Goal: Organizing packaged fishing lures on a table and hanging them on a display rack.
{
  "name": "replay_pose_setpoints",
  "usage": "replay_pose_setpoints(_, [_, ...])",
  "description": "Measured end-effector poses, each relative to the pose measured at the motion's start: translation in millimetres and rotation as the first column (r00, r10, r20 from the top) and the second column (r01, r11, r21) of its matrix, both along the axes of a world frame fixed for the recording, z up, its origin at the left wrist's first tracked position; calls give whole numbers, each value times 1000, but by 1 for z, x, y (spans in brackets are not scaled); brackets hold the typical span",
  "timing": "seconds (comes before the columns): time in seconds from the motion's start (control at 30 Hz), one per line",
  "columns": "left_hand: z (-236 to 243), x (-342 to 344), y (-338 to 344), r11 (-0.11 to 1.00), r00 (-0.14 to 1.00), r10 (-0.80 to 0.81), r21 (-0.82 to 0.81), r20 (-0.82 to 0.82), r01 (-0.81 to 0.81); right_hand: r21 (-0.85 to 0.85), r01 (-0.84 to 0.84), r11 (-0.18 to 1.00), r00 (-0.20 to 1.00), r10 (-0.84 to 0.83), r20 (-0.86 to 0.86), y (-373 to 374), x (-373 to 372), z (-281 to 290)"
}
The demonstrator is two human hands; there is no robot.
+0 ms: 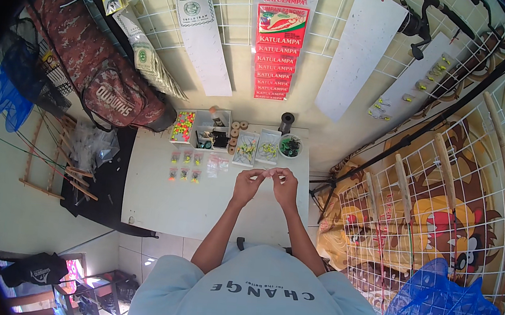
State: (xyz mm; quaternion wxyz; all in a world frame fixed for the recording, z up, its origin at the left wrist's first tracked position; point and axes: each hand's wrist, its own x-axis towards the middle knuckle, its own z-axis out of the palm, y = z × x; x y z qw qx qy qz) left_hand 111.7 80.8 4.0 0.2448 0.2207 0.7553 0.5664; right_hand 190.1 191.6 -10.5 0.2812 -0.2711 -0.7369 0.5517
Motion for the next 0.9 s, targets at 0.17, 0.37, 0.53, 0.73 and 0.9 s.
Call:
replay_pose_setpoints(0.17, [-6, -3, -2, 989, 998, 54, 134, 36, -59, 49, -23, 999, 999, 24, -27, -2, -7, 8])
replay_pose_setpoints(0.37, [-3, -8, -3, 986, 989, 51, 151, 138, -72, 79, 11, 997, 1000, -9, -30, -5, -11, 8])
replay_pose_setpoints(0.53, [-6, -10, -3, 982, 969, 49, 166, 243, -92, 101, 11, 995, 999, -6, -52, -4, -16, 6])
replay_pose_setpoints(0.73, [-6, -12, -3, 985, 952, 65, 136, 301, -110, 23, 1, 1000, 1000, -2, 29, -4, -18, 8])
replay_pose_setpoints(0.9, [-6, -12, -1, 986, 985, 57, 147, 163, -81, 140, 7, 990, 999, -3, -32, -3, -19, 4])
